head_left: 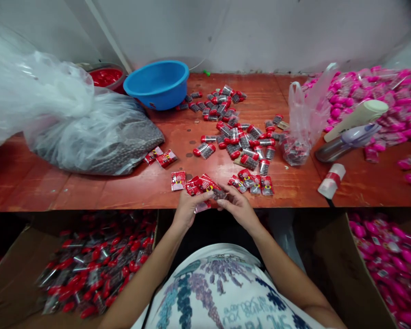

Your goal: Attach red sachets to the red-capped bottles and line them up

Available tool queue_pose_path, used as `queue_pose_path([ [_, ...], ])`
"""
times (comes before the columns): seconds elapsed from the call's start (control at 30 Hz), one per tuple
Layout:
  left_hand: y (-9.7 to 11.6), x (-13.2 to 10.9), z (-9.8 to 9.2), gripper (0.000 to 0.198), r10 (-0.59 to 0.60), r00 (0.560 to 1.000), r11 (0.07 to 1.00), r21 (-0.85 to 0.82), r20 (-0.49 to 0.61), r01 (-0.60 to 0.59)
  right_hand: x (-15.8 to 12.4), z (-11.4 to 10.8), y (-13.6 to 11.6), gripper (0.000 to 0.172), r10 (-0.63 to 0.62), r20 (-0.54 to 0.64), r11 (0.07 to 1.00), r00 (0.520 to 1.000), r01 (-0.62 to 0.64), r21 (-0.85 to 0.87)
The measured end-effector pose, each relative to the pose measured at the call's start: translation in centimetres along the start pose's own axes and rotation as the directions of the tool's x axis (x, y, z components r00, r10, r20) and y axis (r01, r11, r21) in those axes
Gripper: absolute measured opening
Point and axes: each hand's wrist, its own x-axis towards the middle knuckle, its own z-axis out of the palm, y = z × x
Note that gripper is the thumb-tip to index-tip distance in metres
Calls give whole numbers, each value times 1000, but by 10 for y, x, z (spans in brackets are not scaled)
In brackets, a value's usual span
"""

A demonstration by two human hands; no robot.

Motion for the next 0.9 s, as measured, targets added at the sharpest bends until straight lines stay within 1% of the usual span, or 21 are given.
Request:
queue_pose_path([
  [0.07, -5, 1, 2, 30, -31, 999, 1000, -1, 35, 32, 0, -5, 4, 44, -7, -38, 999, 999, 5, -52],
  [0.2, -19, 5, 8, 27, -122, 990, 992, 6, 72, 122, 1, -11, 9, 37, 24, -130, 992, 991, -40, -121],
  [0.3, -28, 9, 13, 29, -154, 984, 987, -24, 94, 157, 2, -18, 9, 36, 43, -186, 982, 982, -76, -174],
  [0.4, -30, 14, 15, 32, -200, 977, 972, -111, 78, 208, 3, -34, 5, 40, 66, -266, 968, 962, -126, -215],
  [0.43, -30, 15, 14, 33, -216, 974, 963, -150, 61, 223, 4, -42, 2, 41, 39, -318, 959, 947, -125, -254],
  [0.5, -28, 18, 11, 31, -246, 969, 943, -225, 23, 244, 4, -58, -4, 40, -87, -416, 906, 905, -101, -411],
  [0.57, -27, 20, 6, 30, -264, 965, 929, -270, -5, 253, 3, -68, -9, 38, -255, -458, 782, 852, -97, -616],
  [0.6, -27, 20, 4, 29, -265, 964, 927, -281, -15, 250, 3, -69, -12, 37, -326, -453, 708, 830, -103, -698],
  [0.63, -27, 21, 3, 28, -261, 965, 926, -288, -24, 244, 3, -65, -13, 38, -373, -432, 648, 821, -103, -755],
  [0.67, -27, 21, 2, 27, -251, 967, 928, -293, -32, 231, 3, -59, -14, 38, -392, -394, 613, 831, -83, -786],
  [0.7, -28, 21, 2, 26, -237, 971, 930, -297, -38, 216, 4, -49, -13, 38, -388, -341, 606, 856, -42, -795],
  [0.73, -28, 21, 2, 26, -221, 974, 932, -302, -44, 198, 5, -37, -12, 36, -362, -271, 621, 892, 14, -783],
  [0.77, -28, 21, 3, 25, -204, 978, 935, -307, -51, 179, 7, -25, -9, 33, -322, -187, 651, 928, 74, -756],
  [0.8, -27, 21, 3, 25, -184, 981, 937, -312, -61, 156, 10, -14, -7, 31, -291, -124, 684, 949, 115, -720],
  [0.83, -26, 21, 2, 25, -164, 984, 940, -314, -71, 134, 14, -4, -4, 29, -269, -89, 711, 959, 135, -690],
  [0.9, -23, 21, 0, 26, -128, 987, 946, -309, -94, 93, 22, 9, 0, 30, -251, -53, 710, 966, 147, -689],
])
